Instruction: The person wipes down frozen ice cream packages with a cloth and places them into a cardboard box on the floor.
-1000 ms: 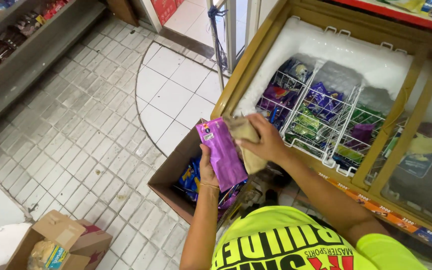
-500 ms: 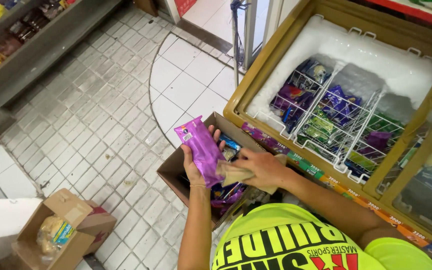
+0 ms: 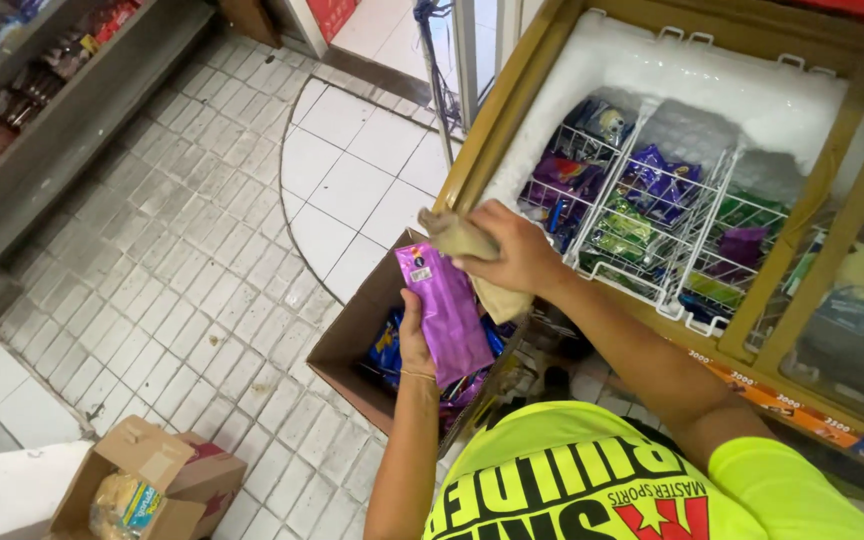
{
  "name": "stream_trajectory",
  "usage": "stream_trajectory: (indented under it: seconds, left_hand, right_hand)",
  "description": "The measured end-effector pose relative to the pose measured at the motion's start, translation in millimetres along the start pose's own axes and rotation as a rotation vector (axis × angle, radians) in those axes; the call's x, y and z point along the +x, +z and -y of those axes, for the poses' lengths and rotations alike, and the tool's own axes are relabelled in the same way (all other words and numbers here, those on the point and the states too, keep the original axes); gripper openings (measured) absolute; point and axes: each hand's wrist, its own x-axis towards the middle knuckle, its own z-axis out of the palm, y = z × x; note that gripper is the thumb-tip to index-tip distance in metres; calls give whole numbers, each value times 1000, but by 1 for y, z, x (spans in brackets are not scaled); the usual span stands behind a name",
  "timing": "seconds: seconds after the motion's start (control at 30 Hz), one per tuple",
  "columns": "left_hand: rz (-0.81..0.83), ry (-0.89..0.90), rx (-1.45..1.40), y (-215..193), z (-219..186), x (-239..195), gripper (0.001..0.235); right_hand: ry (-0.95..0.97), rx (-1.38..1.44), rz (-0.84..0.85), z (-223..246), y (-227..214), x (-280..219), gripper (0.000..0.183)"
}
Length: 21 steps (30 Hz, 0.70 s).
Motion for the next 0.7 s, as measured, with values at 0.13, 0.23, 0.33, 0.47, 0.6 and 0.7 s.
stream_trajectory:
  seconds: [0.13, 0.23, 0.33, 0.47, 0.6, 0.7]
  left_hand:
    - [-25, -10, -38, -41, 0, 42, 73]
    - [21, 96, -78, 32, -10, 3, 73]
    - [91, 151, -153, 52, -14, -18, 76]
    - [210, 139, -189, 30, -18, -21, 74]
    - [201, 116, -118, 32, -11, -22, 73]
    - [92, -89, -48, 34, -3, -7, 84]
  right_hand:
    - [79, -130, 74, -4, 20, 4, 56]
    - [58, -189, 213, 17, 32, -36, 65]
    - [-46, -135, 393, 27, 40, -80, 50]
    - [-53, 72, 551, 36, 27, -100, 40]
    - [-143, 63, 450, 42, 16, -95, 47]
    - [-190, -15, 280, 26, 27, -78, 53]
